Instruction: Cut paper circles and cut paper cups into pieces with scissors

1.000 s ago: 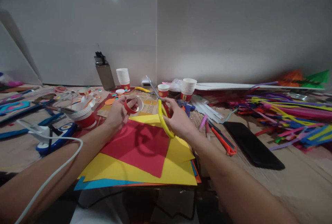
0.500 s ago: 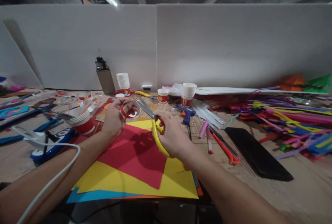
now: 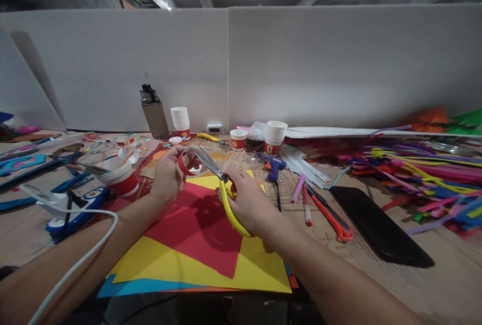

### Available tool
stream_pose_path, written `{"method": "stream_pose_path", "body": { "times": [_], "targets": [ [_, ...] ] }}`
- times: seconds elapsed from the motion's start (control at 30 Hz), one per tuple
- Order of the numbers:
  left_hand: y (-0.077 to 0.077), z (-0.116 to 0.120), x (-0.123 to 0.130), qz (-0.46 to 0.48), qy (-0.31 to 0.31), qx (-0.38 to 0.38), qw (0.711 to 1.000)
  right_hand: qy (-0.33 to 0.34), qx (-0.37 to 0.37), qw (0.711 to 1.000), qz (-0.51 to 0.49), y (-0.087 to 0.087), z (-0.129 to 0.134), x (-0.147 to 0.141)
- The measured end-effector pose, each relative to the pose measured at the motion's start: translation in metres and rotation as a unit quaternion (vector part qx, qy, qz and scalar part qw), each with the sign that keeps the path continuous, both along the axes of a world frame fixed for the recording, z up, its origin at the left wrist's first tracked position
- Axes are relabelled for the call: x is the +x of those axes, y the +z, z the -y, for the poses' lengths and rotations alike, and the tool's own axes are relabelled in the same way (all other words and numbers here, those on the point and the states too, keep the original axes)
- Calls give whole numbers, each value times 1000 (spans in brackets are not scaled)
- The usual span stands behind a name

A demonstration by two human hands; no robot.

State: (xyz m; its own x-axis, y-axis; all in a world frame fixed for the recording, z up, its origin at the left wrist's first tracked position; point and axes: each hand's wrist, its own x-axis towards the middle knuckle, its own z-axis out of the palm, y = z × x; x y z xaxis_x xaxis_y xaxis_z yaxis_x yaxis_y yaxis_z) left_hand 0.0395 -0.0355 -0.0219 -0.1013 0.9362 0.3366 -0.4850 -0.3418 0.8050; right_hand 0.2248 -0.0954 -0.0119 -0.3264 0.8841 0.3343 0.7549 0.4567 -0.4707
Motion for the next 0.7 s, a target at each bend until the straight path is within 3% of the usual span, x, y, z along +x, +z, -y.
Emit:
{"method": "stream_pose_path", "body": {
  "times": [0.47,0.7],
  "targets": [
    [7,4,-1,17,-34,-6,999,19,23,1000,-9,-6,-4,5],
    [7,-2,-6,-1,-92,-22,995,34,11,999,-20,-3,-3,4]
  ]
}}
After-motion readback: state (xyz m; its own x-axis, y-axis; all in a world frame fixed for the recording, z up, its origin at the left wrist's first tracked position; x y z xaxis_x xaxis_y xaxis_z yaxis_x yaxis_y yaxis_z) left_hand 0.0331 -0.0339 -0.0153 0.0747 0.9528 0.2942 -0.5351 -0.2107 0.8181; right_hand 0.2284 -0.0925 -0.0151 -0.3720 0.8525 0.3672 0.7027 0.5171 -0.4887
